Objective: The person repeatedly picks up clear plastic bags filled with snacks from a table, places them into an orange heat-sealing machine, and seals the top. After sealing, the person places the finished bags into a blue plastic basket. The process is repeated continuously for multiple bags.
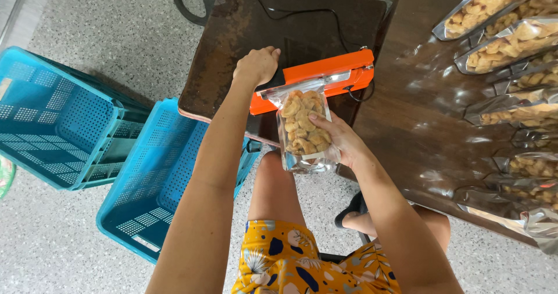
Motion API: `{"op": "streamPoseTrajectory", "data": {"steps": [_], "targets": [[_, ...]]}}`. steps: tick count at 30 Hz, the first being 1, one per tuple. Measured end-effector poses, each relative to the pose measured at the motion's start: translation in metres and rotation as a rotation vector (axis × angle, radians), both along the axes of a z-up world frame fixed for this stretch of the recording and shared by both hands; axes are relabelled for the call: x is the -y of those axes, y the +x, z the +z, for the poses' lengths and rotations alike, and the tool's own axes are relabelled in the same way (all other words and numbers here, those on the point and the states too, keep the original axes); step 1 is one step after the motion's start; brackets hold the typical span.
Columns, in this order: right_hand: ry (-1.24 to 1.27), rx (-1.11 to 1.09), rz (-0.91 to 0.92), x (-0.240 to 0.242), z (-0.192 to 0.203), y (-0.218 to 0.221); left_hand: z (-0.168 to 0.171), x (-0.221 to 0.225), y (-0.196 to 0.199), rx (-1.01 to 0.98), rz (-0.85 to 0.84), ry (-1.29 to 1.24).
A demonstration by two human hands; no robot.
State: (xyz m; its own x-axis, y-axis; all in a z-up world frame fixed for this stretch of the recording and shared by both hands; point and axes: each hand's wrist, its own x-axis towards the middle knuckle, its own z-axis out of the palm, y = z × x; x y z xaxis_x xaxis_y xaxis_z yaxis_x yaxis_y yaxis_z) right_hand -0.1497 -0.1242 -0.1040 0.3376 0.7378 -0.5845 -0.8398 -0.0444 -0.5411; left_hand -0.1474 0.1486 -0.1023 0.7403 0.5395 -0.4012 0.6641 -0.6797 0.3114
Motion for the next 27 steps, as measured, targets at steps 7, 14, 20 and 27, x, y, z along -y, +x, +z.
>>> {"op": "streamPoseTrajectory", "data": {"steps": [7,14,20,27], "targets": [[0.012,-0.011,-0.008,-0.0001,-0.0001,-0.0001,0.0008,0.0002,-0.0005,0.008,-0.001,0.005],[0.034,-0.020,-0.007,-0.0005,-0.0020,0.0007,-0.0013,-0.0010,0.0000,0.012,-0.008,0.004],[0.043,-0.030,-0.011,-0.0006,-0.0026,0.0007,-0.0031,-0.0012,-0.0002,0.009,-0.005,0.008],[-0.012,0.015,-0.008,-0.0010,-0.0036,0.0008,0.0026,0.0010,-0.0004,0.008,0.007,-0.005]]}}
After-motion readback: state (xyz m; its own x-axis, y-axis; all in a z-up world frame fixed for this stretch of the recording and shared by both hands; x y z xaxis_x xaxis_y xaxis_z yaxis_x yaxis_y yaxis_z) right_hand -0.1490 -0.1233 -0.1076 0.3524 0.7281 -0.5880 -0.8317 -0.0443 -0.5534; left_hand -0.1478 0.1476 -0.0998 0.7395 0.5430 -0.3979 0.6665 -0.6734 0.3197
